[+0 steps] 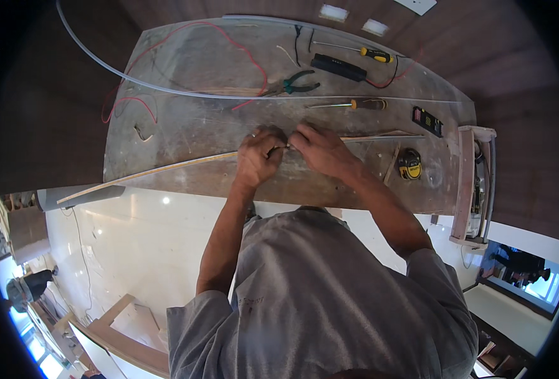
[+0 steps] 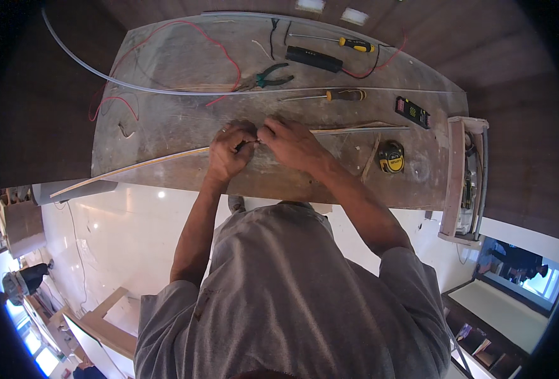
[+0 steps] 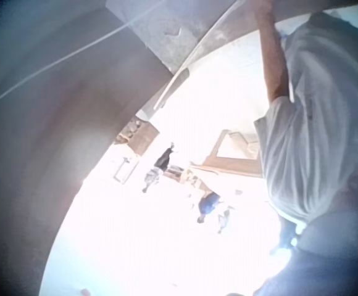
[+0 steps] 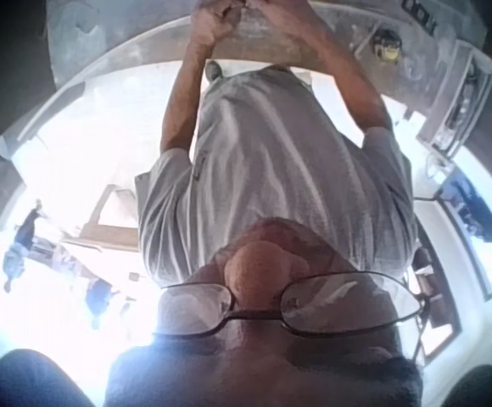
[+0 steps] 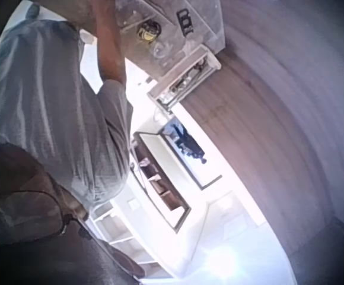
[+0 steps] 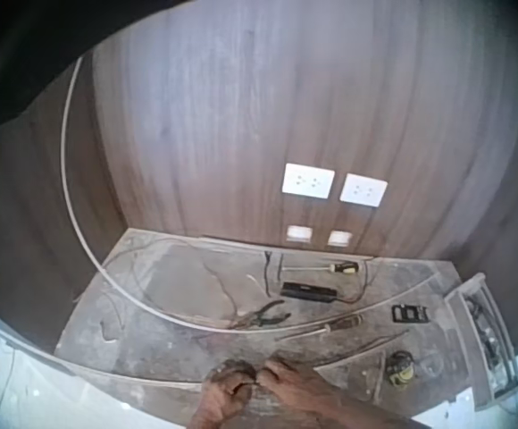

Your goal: The person prepares and applies an LED strip to the edge of a wooden surface, using their hands to press it down and align it along the length of the board.

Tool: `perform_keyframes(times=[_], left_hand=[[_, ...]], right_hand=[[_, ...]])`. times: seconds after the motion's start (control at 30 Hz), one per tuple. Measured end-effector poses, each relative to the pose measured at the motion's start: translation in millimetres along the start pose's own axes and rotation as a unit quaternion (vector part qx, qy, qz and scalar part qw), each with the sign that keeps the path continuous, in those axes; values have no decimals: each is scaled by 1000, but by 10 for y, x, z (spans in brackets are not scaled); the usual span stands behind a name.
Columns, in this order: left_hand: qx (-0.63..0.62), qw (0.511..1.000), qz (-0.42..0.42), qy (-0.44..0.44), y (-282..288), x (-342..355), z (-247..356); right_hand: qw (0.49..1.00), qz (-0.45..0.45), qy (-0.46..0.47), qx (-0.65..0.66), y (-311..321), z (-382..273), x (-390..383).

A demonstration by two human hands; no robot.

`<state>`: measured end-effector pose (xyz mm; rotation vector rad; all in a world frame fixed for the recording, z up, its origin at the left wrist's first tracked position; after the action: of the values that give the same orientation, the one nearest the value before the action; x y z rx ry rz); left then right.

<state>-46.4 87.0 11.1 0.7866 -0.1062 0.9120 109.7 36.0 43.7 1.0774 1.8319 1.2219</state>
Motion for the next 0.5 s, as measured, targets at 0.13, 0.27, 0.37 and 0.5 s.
perform_keyframes(times=[0.13, 0.27, 0.37, 0.5], left_hand=[[29, 1000, 2, -8, 1, -13, 19], [58, 998, 0, -25, 5, -10, 67], [97, 995, -21, -19, -33, 12, 108], [135, 990, -18, -30, -46, -8, 108]], right_hand=[[1000, -26, -4, 7, -2, -6, 20], [999, -42, -9, 2, -31, -37, 52], [1000, -9, 12, -2, -72, -63, 53], [999, 24, 24, -5, -61, -97, 74]])
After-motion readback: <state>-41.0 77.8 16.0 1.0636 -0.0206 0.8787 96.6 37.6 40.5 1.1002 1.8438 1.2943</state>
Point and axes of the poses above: each hand's wrist, its own x-axis towards the middle knuckle, its own y-axis out of the back of the hand, z = x × y, the point moved 6 cm from there along x, towards the middle knuckle, and after that the axes turned 10 degrees about -z, right-handed, at the moved point
